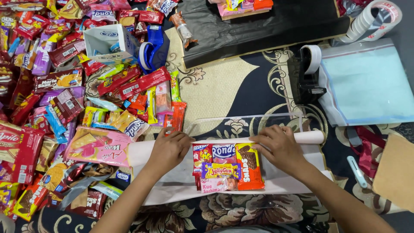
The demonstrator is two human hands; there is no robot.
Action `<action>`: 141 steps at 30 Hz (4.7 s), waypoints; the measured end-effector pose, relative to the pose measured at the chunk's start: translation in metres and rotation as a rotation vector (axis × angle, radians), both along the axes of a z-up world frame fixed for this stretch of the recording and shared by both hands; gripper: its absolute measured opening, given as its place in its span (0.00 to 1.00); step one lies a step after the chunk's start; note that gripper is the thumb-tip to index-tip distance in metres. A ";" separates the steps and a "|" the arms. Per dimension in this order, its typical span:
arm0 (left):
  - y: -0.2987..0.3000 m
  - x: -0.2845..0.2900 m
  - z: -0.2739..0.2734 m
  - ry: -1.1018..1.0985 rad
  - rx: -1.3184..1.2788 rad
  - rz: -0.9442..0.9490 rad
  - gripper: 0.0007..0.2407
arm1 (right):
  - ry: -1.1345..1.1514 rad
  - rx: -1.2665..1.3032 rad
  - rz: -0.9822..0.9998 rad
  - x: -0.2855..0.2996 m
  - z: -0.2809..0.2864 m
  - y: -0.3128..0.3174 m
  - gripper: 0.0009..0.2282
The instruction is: Wrapping several snack packets in decorative paper to create a snack bouquet.
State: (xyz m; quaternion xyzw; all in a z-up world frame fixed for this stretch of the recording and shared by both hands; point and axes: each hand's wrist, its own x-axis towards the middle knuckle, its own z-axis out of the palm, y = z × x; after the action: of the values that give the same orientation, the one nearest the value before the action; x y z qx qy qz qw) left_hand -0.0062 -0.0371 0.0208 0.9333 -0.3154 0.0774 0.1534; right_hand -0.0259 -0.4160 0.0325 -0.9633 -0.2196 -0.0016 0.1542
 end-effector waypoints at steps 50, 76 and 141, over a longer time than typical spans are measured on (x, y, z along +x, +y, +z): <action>-0.047 0.018 -0.003 0.272 -0.080 -0.234 0.11 | -0.236 -0.163 0.108 -0.118 -0.017 0.057 0.40; -0.106 0.068 0.042 1.197 -0.105 -0.342 0.39 | -0.380 -0.200 0.195 -0.065 -0.012 0.049 0.58; 0.051 0.026 0.016 0.083 0.258 0.065 0.10 | -0.030 -0.028 0.171 0.097 0.001 -0.018 0.08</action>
State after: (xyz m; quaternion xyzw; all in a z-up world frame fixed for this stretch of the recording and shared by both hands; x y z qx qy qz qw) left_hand 0.0199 0.0134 0.0372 0.9573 -0.2860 0.0024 0.0427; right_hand 0.0707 -0.4336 0.0333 -0.9430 -0.3032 0.0003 0.1370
